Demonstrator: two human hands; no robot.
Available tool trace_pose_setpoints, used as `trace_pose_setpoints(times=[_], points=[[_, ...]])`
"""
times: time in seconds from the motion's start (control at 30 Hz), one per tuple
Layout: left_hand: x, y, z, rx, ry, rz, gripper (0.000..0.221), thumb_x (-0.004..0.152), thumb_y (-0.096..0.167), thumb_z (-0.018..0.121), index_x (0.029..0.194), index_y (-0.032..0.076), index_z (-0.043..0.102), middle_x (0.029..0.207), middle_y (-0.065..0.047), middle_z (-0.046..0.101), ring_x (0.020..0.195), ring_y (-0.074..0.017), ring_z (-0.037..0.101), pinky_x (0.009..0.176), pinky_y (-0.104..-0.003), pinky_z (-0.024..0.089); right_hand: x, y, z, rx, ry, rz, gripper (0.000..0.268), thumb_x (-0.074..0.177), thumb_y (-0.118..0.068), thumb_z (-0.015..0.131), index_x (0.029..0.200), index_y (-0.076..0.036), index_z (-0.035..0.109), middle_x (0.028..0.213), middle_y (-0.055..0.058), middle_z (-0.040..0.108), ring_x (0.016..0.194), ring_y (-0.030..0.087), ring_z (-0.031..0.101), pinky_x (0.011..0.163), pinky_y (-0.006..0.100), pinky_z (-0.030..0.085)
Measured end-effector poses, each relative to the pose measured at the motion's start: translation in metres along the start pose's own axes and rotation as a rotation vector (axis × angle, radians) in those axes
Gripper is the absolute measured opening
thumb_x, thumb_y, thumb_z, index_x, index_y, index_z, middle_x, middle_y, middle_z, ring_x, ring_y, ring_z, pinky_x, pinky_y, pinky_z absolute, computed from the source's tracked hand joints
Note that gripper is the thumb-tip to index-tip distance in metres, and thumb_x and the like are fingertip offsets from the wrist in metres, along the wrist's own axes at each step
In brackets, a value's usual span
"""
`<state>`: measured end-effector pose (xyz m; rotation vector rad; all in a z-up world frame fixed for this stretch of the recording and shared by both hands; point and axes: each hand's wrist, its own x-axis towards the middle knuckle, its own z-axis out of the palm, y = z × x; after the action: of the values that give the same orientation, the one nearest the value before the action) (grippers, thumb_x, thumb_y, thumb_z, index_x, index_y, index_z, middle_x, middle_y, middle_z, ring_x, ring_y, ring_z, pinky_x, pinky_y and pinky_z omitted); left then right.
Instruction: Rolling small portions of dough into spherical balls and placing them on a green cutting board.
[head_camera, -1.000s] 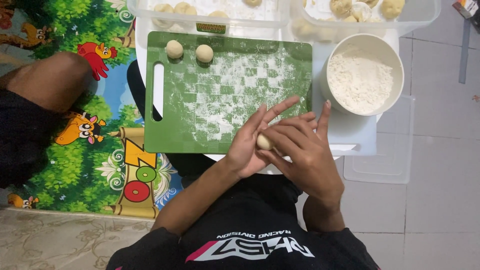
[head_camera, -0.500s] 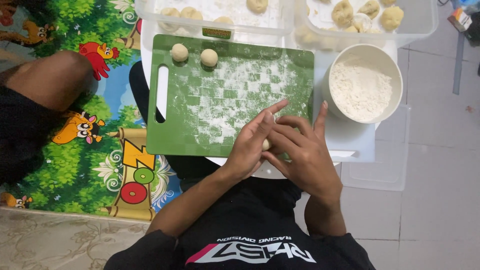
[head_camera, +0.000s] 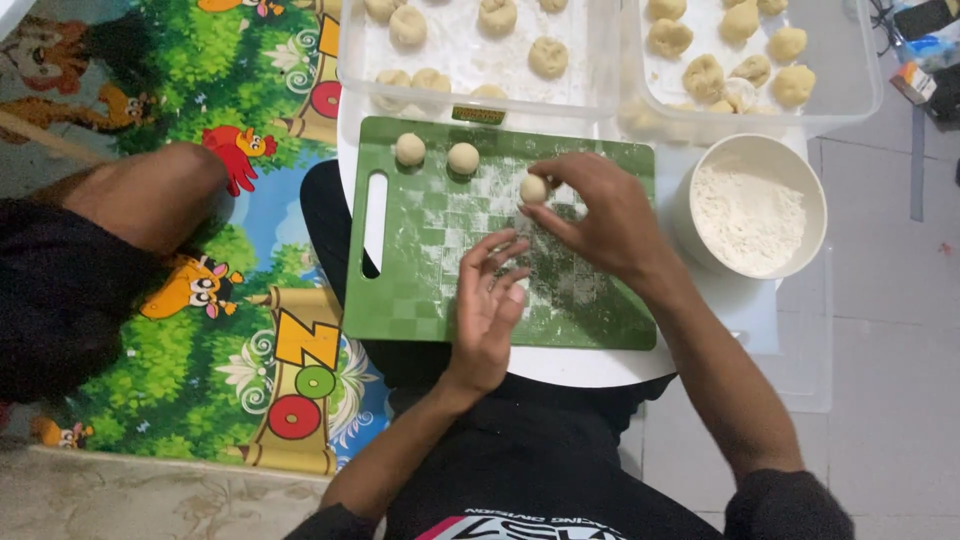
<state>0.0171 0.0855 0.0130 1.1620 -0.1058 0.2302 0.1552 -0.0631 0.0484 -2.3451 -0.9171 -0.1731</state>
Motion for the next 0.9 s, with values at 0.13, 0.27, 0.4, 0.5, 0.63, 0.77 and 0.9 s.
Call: trace_pose_setpoints(times=[0.13, 0.27, 0.4, 0.5, 0.63, 0.77, 0.9], points=[[-0.002, -0.008, -0.003, 0.04, -0.053, -0.026, 0.055, 0.101, 0.023, 0.053, 0.147, 0.001, 0.034, 0.147, -0.02, 0.038, 0.137, -0.0398, 0.046, 0.109, -0.053, 0.045, 0.027, 0.02, 0.027, -0.007, -0.021, 0.034, 0.038, 0.091, -0.017, 0.082, 0.125, -0.005, 0.071, 0.106, 0.014, 0.073, 0.095, 0.029, 0.072, 0.088, 0.045, 0.058], [0.0, -0.004, -0.003, 0.057, -0.065, -0.02, 0.05, 0.099, 0.02, 0.051, 0.143, -0.001, 0.037, 0.143, -0.022, 0.04, 0.132, -0.0384, 0.049, 0.104, -0.052, 0.047, 0.043, 0.024, 0.041, -0.013, -0.113, 0.1, 0.037, 0.094, -0.016, 0.078, 0.126, 0.001, 0.068, 0.109, 0.022, 0.071, 0.095, 0.034, 0.071, 0.087, 0.047, 0.059], [0.0, -0.004, -0.003, 0.072, -0.072, -0.014, 0.047, 0.099, 0.017, 0.051, 0.141, 0.0, 0.038, 0.143, -0.019, 0.04, 0.133, -0.0375, 0.05, 0.103, -0.05, 0.048, 0.049, 0.017, 0.035, -0.084, -0.195, 0.097, 0.041, 0.095, -0.023, 0.078, 0.129, -0.003, 0.066, 0.112, 0.019, 0.07, 0.102, 0.034, 0.071, 0.09, 0.047, 0.058], [0.001, -0.004, -0.004, 0.067, -0.072, -0.005, 0.047, 0.099, 0.018, 0.051, 0.141, 0.0, 0.038, 0.143, -0.019, 0.04, 0.132, -0.0371, 0.05, 0.102, -0.05, 0.049, 0.056, -0.003, 0.02, -0.075, -0.24, 0.128, 0.045, 0.094, -0.017, 0.077, 0.133, 0.0, 0.062, 0.116, 0.024, 0.068, 0.106, 0.039, 0.068, 0.092, 0.05, 0.057], [0.0, -0.004, -0.002, 0.066, -0.078, -0.003, 0.046, 0.1, 0.018, 0.051, 0.14, 0.001, 0.039, 0.141, -0.018, 0.04, 0.132, -0.036, 0.05, 0.101, -0.049, 0.048, 0.054, 0.002, 0.023, -0.11, -0.295, 0.091, 0.041, 0.095, -0.014, 0.074, 0.134, -0.005, 0.065, 0.121, 0.022, 0.067, 0.111, 0.038, 0.067, 0.095, 0.049, 0.056], [0.0, -0.004, -0.003, 0.072, -0.088, 0.002, 0.044, 0.101, 0.019, 0.05, 0.14, 0.002, 0.039, 0.141, -0.017, 0.039, 0.132, -0.0356, 0.05, 0.1, -0.048, 0.048, 0.059, -0.004, 0.02, -0.081, -0.303, 0.086, 0.034, 0.098, -0.013, 0.071, 0.129, -0.002, 0.067, 0.119, 0.024, 0.068, 0.108, 0.039, 0.068, 0.093, 0.047, 0.058], [0.001, -0.002, -0.002, 0.075, -0.094, -0.006, 0.045, 0.101, 0.019, 0.05, 0.141, 0.001, 0.039, 0.141, -0.017, 0.04, 0.132, -0.0361, 0.051, 0.101, -0.049, 0.049, 0.06, -0.006, 0.021, -0.171, -0.354, 0.087, 0.036, 0.098, -0.018, 0.07, 0.132, -0.006, 0.067, 0.121, 0.021, 0.067, 0.109, 0.035, 0.069, 0.092, 0.045, 0.059]])
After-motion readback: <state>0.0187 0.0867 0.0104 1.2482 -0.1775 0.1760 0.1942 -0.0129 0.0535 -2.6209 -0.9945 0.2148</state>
